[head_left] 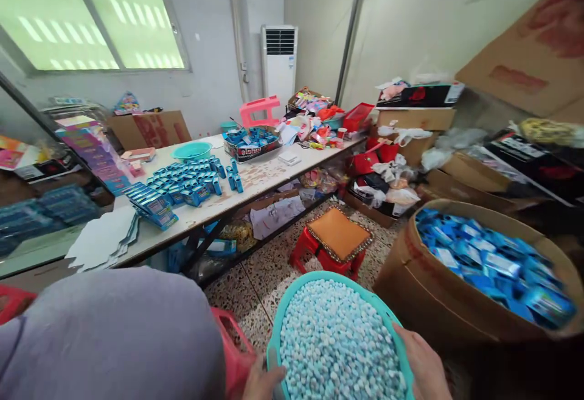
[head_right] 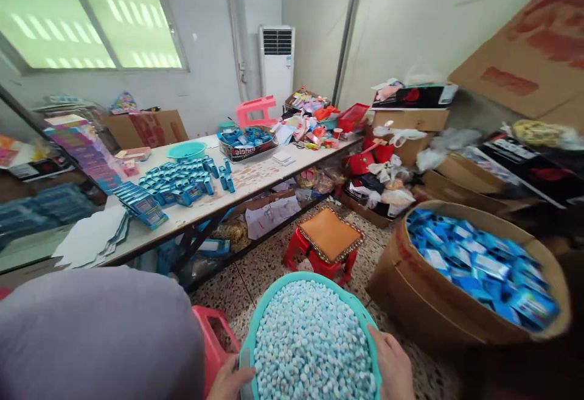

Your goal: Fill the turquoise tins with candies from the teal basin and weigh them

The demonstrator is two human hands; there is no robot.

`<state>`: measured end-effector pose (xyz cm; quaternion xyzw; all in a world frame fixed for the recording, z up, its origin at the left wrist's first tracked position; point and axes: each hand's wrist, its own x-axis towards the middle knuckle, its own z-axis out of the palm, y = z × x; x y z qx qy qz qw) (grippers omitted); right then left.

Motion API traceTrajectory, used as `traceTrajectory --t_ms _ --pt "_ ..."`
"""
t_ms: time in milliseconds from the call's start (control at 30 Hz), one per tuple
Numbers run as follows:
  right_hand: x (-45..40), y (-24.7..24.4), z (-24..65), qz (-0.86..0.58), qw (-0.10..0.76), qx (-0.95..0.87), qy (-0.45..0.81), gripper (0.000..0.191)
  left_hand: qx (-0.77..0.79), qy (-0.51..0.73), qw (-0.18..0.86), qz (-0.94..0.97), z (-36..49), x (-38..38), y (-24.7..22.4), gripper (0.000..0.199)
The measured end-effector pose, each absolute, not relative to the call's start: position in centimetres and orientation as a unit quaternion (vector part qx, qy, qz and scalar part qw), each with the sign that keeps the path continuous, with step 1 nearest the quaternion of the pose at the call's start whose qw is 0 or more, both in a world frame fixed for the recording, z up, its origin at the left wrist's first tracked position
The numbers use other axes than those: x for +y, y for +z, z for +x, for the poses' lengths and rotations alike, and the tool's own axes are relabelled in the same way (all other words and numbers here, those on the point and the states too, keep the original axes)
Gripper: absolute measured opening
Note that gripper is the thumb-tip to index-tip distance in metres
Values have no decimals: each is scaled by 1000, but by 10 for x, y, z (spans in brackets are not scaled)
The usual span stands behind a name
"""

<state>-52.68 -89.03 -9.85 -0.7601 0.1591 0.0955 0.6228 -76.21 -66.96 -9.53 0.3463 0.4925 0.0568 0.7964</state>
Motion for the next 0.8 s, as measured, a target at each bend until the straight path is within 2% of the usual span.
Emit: traceTrajectory --t_ms 133,267,533,800 --pt "-821 -93 -424 -732 644 135 177 34 520 143 767 348 -686 -635 -82 35" --pt "-734 -78 -346 -724 650 95 212 34 547 156 728 382 -622 -567 -68 34" --pt "-492 -94 -187 -687 685 56 236 32 523 208 741 367 -471 -348 -86 42" --pt "-275 -95 -71 -683 697 61 210 26 580 196 663 431 -345 -141 -39 38"
